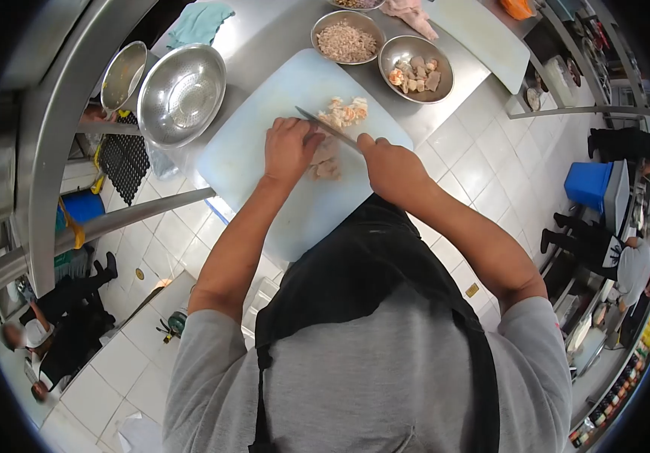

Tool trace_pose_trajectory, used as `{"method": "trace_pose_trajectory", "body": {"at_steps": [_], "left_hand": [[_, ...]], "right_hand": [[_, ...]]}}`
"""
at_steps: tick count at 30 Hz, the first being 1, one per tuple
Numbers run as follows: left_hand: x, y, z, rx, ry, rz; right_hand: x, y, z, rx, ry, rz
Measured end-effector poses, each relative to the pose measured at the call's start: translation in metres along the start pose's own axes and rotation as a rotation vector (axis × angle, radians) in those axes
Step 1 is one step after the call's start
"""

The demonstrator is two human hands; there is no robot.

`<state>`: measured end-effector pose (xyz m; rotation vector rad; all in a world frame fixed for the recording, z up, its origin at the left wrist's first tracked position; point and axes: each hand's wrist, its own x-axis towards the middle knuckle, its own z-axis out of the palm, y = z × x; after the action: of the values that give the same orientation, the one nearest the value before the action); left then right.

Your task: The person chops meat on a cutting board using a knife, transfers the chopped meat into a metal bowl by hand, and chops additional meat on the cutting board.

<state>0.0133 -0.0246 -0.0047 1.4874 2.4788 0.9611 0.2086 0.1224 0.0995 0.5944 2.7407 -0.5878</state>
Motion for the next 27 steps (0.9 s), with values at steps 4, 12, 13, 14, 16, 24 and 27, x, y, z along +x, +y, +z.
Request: {"method": "trace_pose_trajectory", "body": {"at_steps": [4, 12, 13, 14, 16, 24, 27], "left_hand": [[-0.001, 0.007, -0.001, 0.021, 0.005, 0.017], [-0.004, -0.002, 0.002, -0.022, 0.052, 0.061], [-0.007, 0.001, 0.002, -0.026, 0.04, 0.056], [-0.006, 0.001, 0.002, -0.024, 0.038, 0.051], [-0.005, -0.003, 0.002, -0.039, 0.053, 0.047], [-0.011, -0.004, -0.025, -0.072, 0.001, 0.076], [-0.031, 0.011, -0.068, -0.106, -0.193, -0.167]], "right_hand": [[0.01, 0.002, -0.005, -0.023, 0.013, -0.047], [0.013, 0.003, 0.006, 0.013, 0.025, -0.07], [0.011, -0.002, -0.004, 0.0, -0.002, -0.057], [0.013, -0.007, -0.02, -0.017, -0.024, -0.053], [0.013, -0.011, -0.026, -0.019, -0.048, -0.037], [0.023, -0.005, -0.021, 0.002, -0.055, -0.059], [0.005, -0.003, -0.021, 0.077, -0.021, -0.039]]}}
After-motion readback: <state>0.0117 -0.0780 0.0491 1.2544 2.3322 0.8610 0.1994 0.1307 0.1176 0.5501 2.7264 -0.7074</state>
